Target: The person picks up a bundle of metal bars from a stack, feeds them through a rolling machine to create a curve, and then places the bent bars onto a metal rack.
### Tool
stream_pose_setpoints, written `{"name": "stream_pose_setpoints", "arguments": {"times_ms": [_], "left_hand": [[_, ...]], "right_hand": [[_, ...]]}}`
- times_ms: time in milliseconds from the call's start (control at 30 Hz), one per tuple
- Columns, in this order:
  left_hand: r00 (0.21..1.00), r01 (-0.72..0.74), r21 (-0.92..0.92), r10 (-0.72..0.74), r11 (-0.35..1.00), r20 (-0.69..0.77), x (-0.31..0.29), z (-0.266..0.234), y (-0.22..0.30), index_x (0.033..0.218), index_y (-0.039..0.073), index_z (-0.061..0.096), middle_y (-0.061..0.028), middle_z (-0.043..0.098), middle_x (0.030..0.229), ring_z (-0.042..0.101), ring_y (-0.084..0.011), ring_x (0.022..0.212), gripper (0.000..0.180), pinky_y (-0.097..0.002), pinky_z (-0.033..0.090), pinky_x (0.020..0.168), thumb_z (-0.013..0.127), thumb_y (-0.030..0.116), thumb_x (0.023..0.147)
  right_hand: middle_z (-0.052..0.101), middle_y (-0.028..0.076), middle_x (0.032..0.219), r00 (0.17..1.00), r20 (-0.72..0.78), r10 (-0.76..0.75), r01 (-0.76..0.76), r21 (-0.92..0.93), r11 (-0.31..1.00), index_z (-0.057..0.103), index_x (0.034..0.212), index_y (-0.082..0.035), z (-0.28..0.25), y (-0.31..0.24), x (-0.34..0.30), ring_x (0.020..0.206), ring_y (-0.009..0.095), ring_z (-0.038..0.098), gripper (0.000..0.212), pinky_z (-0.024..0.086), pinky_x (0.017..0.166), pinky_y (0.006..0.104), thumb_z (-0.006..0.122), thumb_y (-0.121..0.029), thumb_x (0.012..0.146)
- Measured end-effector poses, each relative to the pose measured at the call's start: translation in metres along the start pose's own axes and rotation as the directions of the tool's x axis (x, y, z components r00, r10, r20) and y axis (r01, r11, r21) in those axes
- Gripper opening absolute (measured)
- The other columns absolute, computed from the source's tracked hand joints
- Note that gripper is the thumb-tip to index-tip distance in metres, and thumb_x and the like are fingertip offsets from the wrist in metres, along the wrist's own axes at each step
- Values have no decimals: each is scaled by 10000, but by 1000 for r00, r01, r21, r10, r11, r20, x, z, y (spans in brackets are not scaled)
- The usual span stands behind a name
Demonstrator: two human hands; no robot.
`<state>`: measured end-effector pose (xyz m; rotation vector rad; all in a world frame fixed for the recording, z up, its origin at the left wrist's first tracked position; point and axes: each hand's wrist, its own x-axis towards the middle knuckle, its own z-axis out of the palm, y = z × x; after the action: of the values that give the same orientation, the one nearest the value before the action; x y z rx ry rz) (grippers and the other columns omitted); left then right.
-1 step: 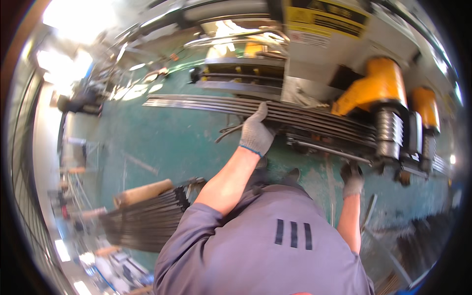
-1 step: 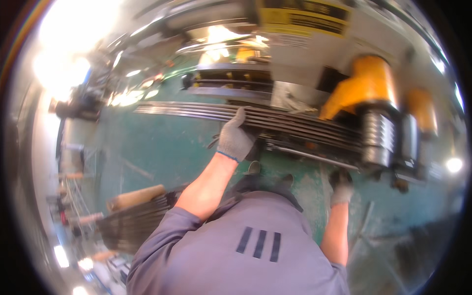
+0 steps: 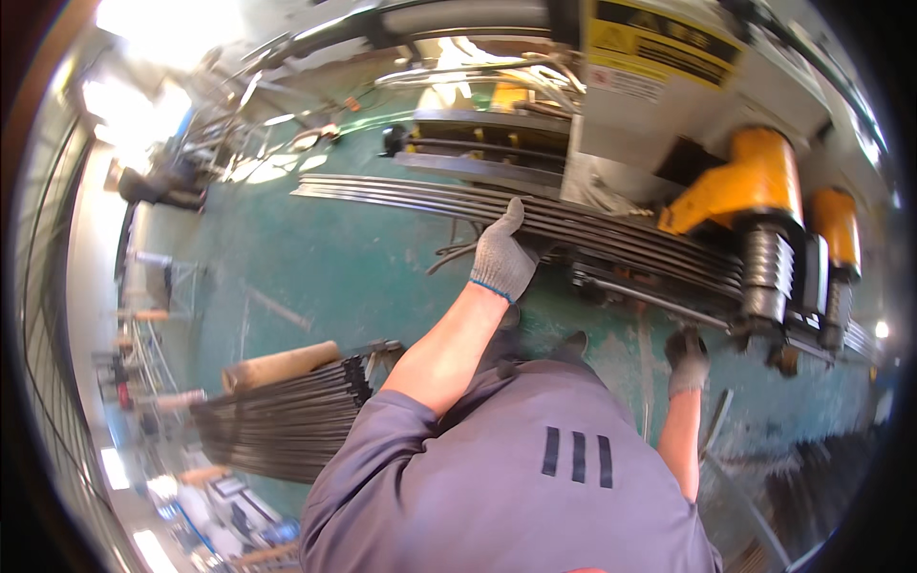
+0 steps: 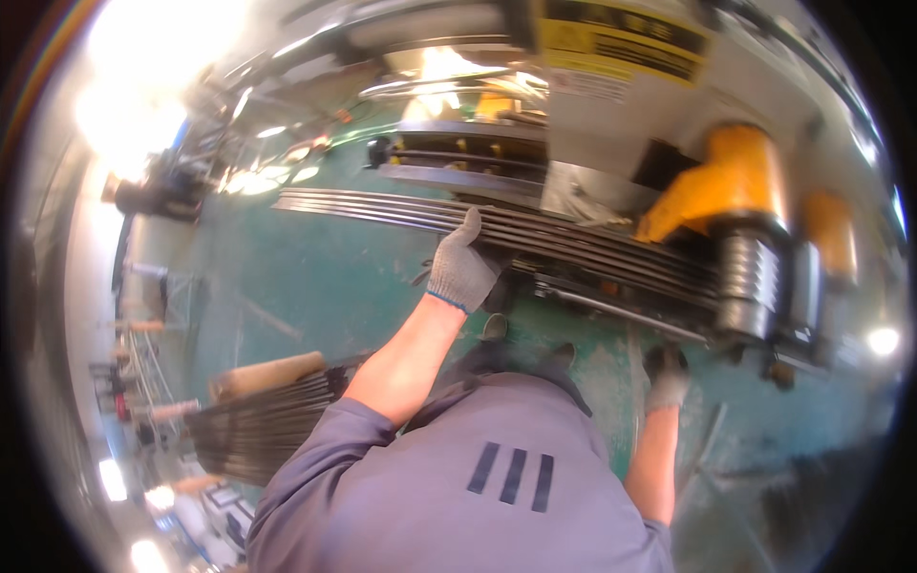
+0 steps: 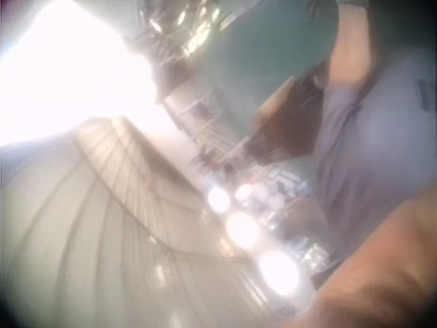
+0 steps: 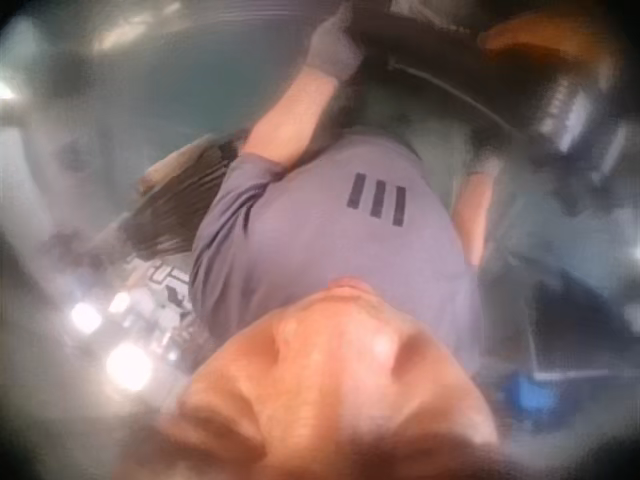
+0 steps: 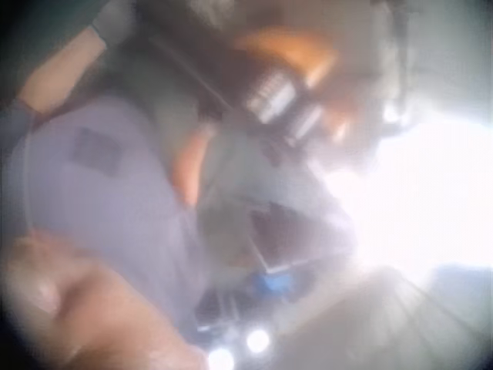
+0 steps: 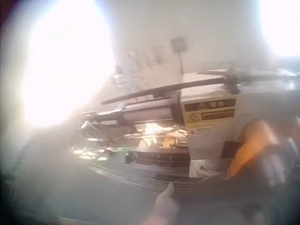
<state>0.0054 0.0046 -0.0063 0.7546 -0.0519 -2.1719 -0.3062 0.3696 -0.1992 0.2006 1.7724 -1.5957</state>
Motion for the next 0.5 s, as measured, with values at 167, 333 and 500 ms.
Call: {"name": "stream_pose_setpoints", "arguments": {"times_ms": [167, 333, 500], "left_hand": [[968, -248, 22, 247, 968, 44, 12, -49, 190, 1371, 9, 617, -187, 679, 1378, 634, -385, 1280, 444, -534, 494, 1156, 582, 361, 1104], [874, -456, 61, 459, 888, -159, 34, -126, 363, 1225, 43, 647, -161, 716, 1241, 664, -389, 1183, 437, -584, 495, 1113, 472, 433, 1134], [741, -566, 262, 622, 782, -255, 30, -155, 490, 1320, 3, 573, -145, 679, 1177, 668, -352, 1151, 529, -548, 553, 1039, 463, 487, 1139]], "right_hand": [[747, 78, 1048, 965, -59, 256, -238, 217, 947, 712, 1179, -93, 7, 103, -31, 898, 294, 698, 365, 541, 744, 453, 699, -430, 1038], [717, 60, 1104, 844, -392, 367, -344, 129, 930, 687, 1200, -128, 6, 148, -87, 974, 295, 646, 400, 498, 792, 474, 588, -491, 1064], [675, 54, 1177, 832, -333, 444, -522, -194, 831, 658, 1217, -157, 27, 196, -153, 1133, 282, 596, 332, 466, 893, 434, 514, -423, 1082]]}}
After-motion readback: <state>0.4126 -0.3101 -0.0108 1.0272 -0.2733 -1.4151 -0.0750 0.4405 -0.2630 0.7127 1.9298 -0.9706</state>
